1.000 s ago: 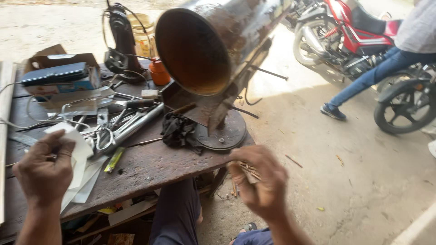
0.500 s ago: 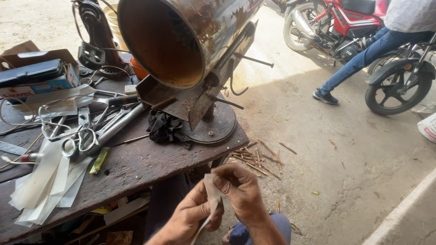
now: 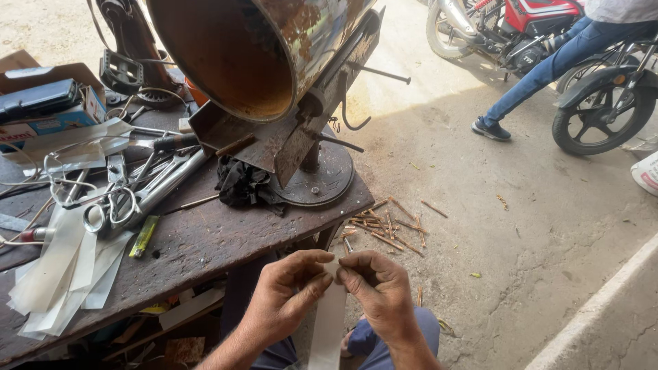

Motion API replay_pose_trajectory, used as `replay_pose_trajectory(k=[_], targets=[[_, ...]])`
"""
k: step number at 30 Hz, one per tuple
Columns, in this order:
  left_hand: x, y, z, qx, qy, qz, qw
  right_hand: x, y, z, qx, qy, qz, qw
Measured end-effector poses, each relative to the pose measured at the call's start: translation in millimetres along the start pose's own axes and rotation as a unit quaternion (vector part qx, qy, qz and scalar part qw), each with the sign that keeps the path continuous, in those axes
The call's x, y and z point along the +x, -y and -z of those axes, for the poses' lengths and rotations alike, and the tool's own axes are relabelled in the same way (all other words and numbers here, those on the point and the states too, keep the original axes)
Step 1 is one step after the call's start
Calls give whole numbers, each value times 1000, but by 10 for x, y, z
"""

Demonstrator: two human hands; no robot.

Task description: The person sits on the ground at a workbench and fits white strip pieces into the open end of a chrome muffler mounted on a stand, pressing them into place by hand. They repeatedly pick up strips, insert a hand into the cylinder, and press the muffler end against the stand to seat the pieces.

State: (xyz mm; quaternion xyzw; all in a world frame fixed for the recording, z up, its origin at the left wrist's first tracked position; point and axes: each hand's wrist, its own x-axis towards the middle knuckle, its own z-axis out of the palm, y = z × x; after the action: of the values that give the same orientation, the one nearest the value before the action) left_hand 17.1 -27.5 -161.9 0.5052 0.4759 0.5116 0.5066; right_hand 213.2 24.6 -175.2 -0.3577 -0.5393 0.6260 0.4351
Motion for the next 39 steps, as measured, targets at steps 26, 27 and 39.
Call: replay_pose_trajectory(k=[26,27,39], targets=[[-54,-570,-58,-27,53,-85,995,-293,422,5,21,11,127,992],[-59,-560,-49,-44,62,-80,994,-294,428,4,11,22,145,989],[-88,-526,-45,-13,51,-94,994,-276,415,15,-34,32,181,982]])
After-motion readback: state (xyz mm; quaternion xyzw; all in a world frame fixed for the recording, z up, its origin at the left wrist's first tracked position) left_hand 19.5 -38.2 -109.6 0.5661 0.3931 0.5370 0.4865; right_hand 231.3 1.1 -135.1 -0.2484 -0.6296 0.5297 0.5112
